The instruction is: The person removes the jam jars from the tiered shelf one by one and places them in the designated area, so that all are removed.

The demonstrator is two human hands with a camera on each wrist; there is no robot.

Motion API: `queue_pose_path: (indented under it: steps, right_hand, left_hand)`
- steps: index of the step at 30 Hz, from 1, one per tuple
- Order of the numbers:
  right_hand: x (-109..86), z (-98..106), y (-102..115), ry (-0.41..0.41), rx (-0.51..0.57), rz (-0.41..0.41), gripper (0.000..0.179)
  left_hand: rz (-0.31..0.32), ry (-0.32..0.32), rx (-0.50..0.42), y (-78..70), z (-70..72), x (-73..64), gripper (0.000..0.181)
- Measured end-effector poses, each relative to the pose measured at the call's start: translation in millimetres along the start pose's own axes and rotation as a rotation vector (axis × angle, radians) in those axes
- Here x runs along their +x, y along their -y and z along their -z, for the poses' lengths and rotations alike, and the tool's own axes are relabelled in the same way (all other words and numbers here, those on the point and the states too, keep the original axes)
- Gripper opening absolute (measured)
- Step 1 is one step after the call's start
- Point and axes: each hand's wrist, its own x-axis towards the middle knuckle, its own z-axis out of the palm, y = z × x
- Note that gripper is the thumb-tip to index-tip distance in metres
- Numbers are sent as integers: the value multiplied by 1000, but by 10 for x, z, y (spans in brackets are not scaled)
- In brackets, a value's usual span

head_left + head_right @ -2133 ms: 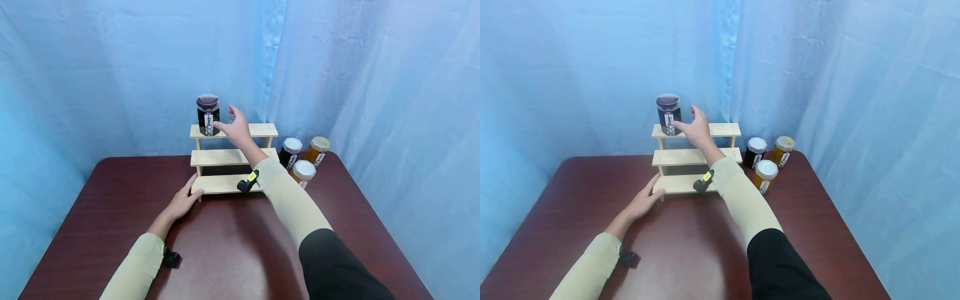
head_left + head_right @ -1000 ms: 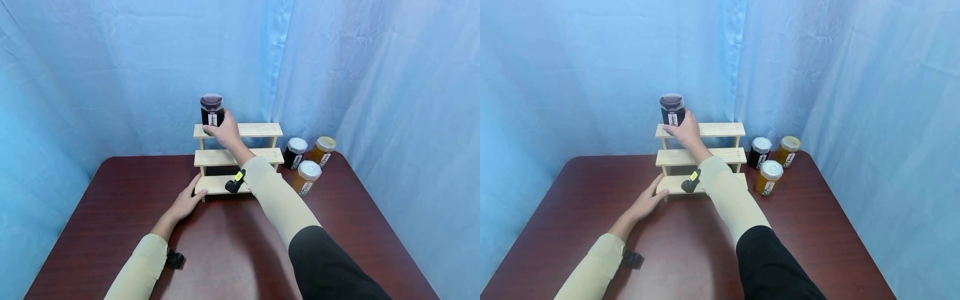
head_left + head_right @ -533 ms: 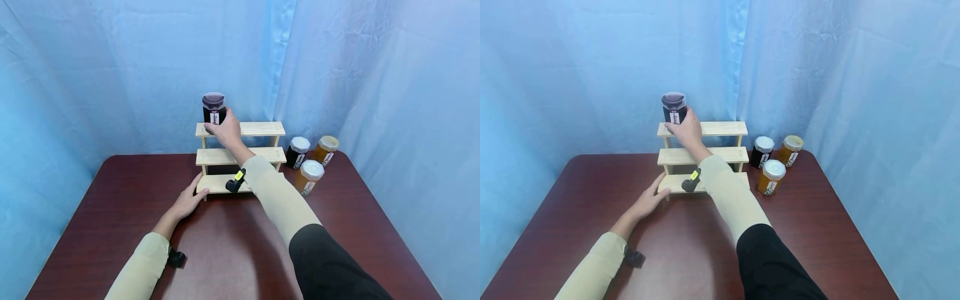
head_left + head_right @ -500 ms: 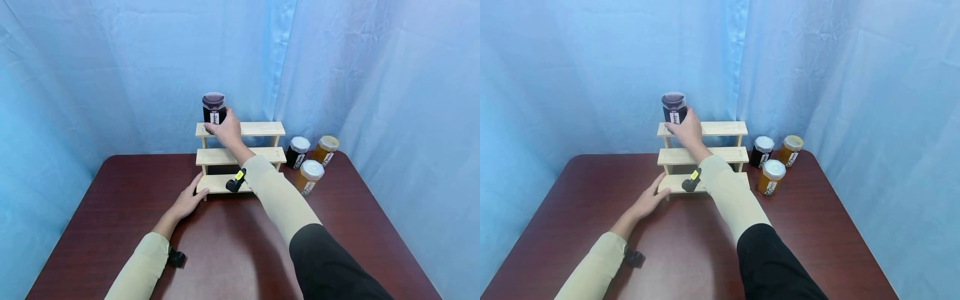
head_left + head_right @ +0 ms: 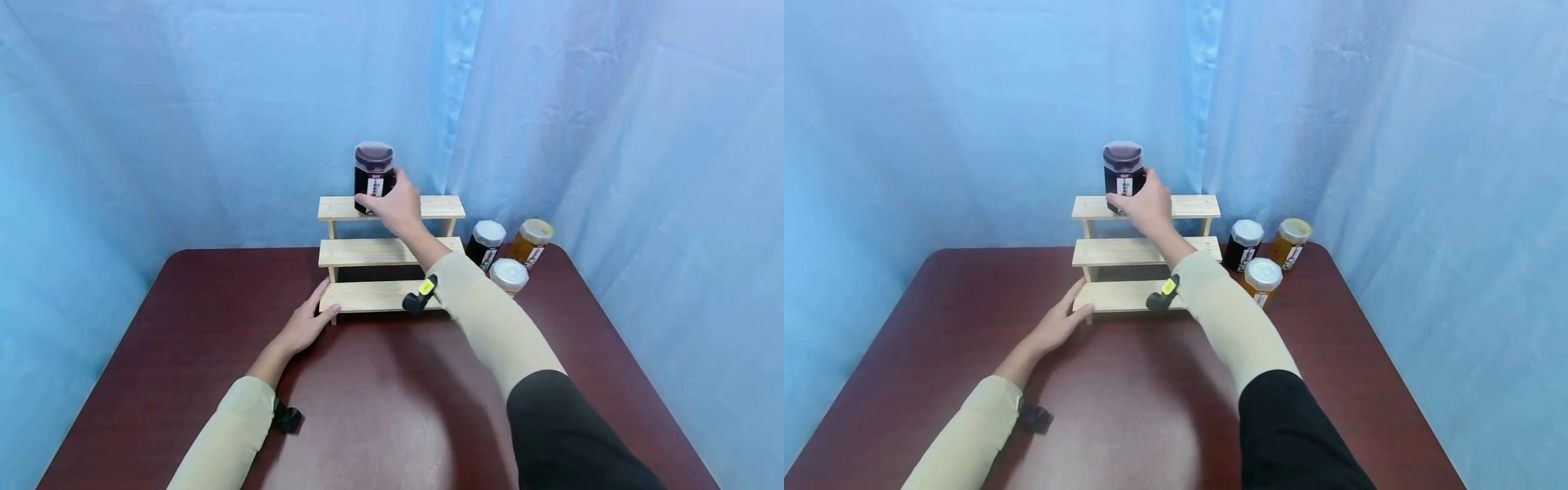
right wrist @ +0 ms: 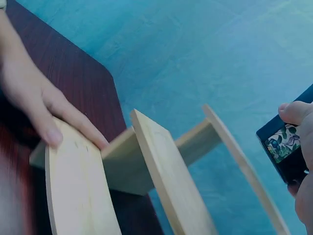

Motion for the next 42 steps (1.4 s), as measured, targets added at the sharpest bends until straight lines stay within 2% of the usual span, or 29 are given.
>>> queue_pose_path:
  steps: [6, 15, 21, 29, 34, 38, 42]
  right_hand:
    - [-130, 524, -106, 2, 21, 21, 78]
    - [-343, 1223, -555, -3, -80, 49, 82]
    - [-484, 1678, -845, 6, -147, 10, 84]
    - [-614, 2276, -1247, -6, -156, -31, 88]
    - [-712, 2519, -1480, -3, -169, -67, 89]
    - [-782, 2603, -1664, 2, -174, -115, 94]
    - [-824, 2649, -1870, -7, -178, -130, 95]
  left_hand:
    - [-8, -8, 8, 4, -6, 15, 78]
    - [-8, -6, 12, 34, 40, 4, 78]
    - [-13, -8, 20, 63, 68, 15, 77]
    - [-12, -8, 27, 87, 64, 37, 78]
    - [-12, -10, 33, 103, 59, 44, 77]
    - [-10, -11, 23, 107, 75, 35, 77]
    - [-5, -8, 12, 96, 93, 35, 77]
